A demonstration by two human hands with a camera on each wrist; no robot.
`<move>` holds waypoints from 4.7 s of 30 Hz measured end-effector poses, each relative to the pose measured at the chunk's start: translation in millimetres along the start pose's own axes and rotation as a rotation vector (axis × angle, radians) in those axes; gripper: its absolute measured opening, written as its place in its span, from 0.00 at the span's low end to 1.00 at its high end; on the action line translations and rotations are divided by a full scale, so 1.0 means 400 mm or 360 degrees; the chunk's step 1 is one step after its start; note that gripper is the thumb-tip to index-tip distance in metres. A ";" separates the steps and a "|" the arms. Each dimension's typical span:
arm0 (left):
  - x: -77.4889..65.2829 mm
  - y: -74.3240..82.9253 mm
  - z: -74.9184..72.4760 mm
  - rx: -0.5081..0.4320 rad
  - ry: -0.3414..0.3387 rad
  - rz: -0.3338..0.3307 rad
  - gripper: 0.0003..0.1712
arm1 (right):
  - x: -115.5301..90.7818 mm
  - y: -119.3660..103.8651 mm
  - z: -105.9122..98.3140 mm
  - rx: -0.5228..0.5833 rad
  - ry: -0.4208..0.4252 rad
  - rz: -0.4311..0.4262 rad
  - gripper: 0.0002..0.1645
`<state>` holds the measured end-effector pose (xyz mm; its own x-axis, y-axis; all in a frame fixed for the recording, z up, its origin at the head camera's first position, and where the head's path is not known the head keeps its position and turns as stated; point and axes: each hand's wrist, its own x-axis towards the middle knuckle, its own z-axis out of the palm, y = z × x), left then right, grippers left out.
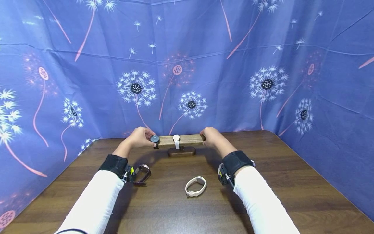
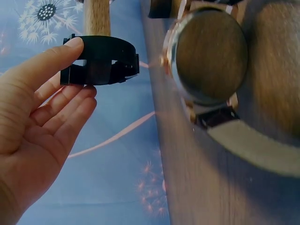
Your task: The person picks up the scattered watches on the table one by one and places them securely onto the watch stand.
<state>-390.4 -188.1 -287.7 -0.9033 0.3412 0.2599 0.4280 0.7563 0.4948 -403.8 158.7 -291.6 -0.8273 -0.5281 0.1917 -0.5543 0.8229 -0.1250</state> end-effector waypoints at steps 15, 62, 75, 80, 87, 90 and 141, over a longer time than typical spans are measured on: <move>0.024 0.017 0.039 0.0040 0.0011 0.0006 0.24 | -0.008 -0.018 0.004 0.0037 -0.0025 0.0064 0.28; 0.059 0.080 0.068 0.0329 -0.0145 0.0101 0.30 | -0.001 -0.028 0.007 -0.0107 -0.0003 -0.0032 0.30; -0.003 0.067 -0.018 0.0298 -0.0117 0.0109 0.32 | -0.040 -0.005 -0.018 -0.0009 0.0103 -0.0074 0.34; -0.049 0.054 -0.046 0.0314 -0.0126 0.0098 0.32 | -0.071 -0.007 -0.025 0.0040 0.0209 -0.0152 0.30; -0.127 0.051 -0.068 0.0241 -0.0204 0.0142 0.30 | -0.123 -0.029 -0.030 0.0114 0.0290 -0.0210 0.27; -0.161 0.049 -0.064 0.0181 -0.0202 0.0160 0.26 | -0.144 -0.047 -0.028 0.0192 0.0288 -0.0234 0.26; -0.228 0.084 0.056 0.0405 -0.0074 0.0198 0.17 | -0.216 -0.107 -0.017 0.0426 0.0089 -0.0354 0.16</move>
<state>-294.2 -181.2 -313.3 -0.8472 0.4607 0.2645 0.5201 0.8209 0.2358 -307.9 170.5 -296.1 -0.6816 -0.6697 0.2949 -0.7307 0.6011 -0.3236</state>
